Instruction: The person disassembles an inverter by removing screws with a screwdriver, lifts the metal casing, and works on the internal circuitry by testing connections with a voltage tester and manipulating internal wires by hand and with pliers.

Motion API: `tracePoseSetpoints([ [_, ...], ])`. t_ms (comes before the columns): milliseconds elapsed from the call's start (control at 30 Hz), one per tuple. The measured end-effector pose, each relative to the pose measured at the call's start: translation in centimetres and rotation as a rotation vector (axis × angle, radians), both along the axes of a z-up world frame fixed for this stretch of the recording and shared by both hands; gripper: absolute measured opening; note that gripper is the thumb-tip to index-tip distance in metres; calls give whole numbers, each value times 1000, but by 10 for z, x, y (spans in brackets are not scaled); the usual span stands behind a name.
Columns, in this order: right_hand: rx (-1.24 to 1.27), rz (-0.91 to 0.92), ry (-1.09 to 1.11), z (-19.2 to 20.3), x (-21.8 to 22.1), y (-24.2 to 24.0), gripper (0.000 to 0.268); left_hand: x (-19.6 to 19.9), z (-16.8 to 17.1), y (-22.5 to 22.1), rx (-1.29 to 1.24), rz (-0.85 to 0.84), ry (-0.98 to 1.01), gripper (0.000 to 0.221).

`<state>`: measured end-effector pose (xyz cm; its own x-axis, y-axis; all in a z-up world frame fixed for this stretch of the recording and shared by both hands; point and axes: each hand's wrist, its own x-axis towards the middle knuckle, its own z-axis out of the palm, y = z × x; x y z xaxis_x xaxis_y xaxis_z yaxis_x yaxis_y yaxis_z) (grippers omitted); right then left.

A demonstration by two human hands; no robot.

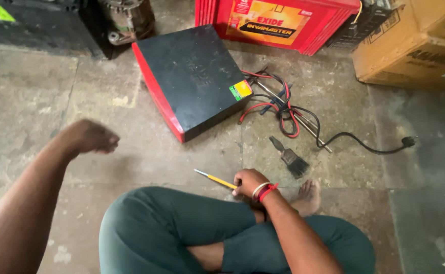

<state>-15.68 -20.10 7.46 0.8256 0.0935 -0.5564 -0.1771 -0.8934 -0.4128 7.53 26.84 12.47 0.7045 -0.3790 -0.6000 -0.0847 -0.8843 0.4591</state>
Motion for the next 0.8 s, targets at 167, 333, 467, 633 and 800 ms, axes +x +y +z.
tracePoseSetpoints([
  [167,-82,39,36,12,8,14,29,111,67,-126,-53,-99,-153,30],
  [333,-130,101,128,22,21,21,20,237,104,-282,299,-866,-701,22],
  [467,-84,91,140,23,28,22,18,299,90,-375,276,-455,-637,24],
  [633,25,12,142,29,36,24,10,328,62,-392,289,-320,-640,28],
  [800,41,36,242,32,45,24,13,295,22,-369,222,-190,-623,33],
])
